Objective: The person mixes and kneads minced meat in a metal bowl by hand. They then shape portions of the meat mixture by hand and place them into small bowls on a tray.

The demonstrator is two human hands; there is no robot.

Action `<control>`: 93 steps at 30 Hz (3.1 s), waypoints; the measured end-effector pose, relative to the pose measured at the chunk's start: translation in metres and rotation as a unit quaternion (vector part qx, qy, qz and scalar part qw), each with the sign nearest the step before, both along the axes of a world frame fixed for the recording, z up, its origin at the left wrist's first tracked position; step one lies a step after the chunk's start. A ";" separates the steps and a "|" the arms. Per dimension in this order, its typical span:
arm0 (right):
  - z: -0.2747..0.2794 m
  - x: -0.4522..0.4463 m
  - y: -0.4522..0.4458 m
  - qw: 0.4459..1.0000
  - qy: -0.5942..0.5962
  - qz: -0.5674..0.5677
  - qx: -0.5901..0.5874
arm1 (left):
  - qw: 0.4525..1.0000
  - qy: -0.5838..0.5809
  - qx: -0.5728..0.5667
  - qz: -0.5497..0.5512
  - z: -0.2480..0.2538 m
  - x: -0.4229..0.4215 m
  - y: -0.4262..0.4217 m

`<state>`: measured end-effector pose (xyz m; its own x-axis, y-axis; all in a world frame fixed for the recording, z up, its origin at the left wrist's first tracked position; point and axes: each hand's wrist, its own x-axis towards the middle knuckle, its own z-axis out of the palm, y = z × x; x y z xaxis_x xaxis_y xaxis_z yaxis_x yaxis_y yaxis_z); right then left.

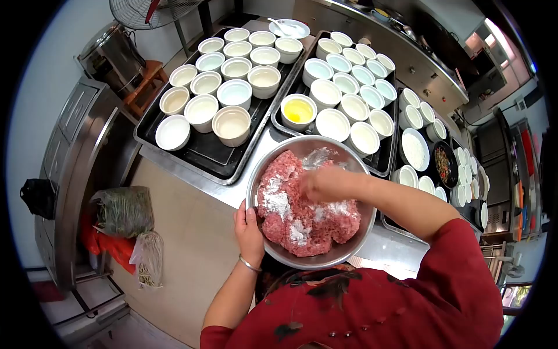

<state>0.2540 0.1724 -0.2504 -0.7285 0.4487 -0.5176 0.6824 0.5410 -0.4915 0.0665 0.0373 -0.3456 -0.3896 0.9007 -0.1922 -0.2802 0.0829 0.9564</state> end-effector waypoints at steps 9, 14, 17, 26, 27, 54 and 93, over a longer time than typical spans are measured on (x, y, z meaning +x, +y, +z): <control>-0.060 -0.070 0.054 0.961 0.001 -0.233 -0.152 | 0.995 -0.097 -0.012 0.005 -0.008 0.002 0.010; 0.004 -0.093 0.015 0.957 -0.173 0.132 -0.192 | 0.978 -0.204 -0.020 -0.024 0.009 0.008 0.016; 0.012 -0.043 -0.023 0.939 -0.075 0.335 0.006 | 0.984 -0.174 -0.019 -0.017 0.002 0.009 0.016; -0.047 0.037 -0.067 0.956 -0.217 0.174 0.088 | 0.994 -0.101 -0.031 -0.033 0.012 0.014 0.016; -0.048 0.029 -0.062 0.945 -0.248 0.200 0.068 | 0.992 -0.118 -0.030 -0.041 0.013 0.013 0.019; -0.032 0.055 -0.080 0.957 -0.100 0.196 0.191 | 0.967 -0.200 -0.117 -0.104 0.002 0.002 -0.006; 0.127 -0.390 0.249 0.521 0.567 -0.622 0.140 | 0.893 -0.026 -0.195 -0.404 0.090 -0.689 0.514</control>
<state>-0.1361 0.4216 -0.1233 0.4507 0.8812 0.1428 -0.0530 0.1861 -0.9811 -0.6229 0.5514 -0.2554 0.3767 0.7444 -0.5513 -0.0210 0.6019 0.7983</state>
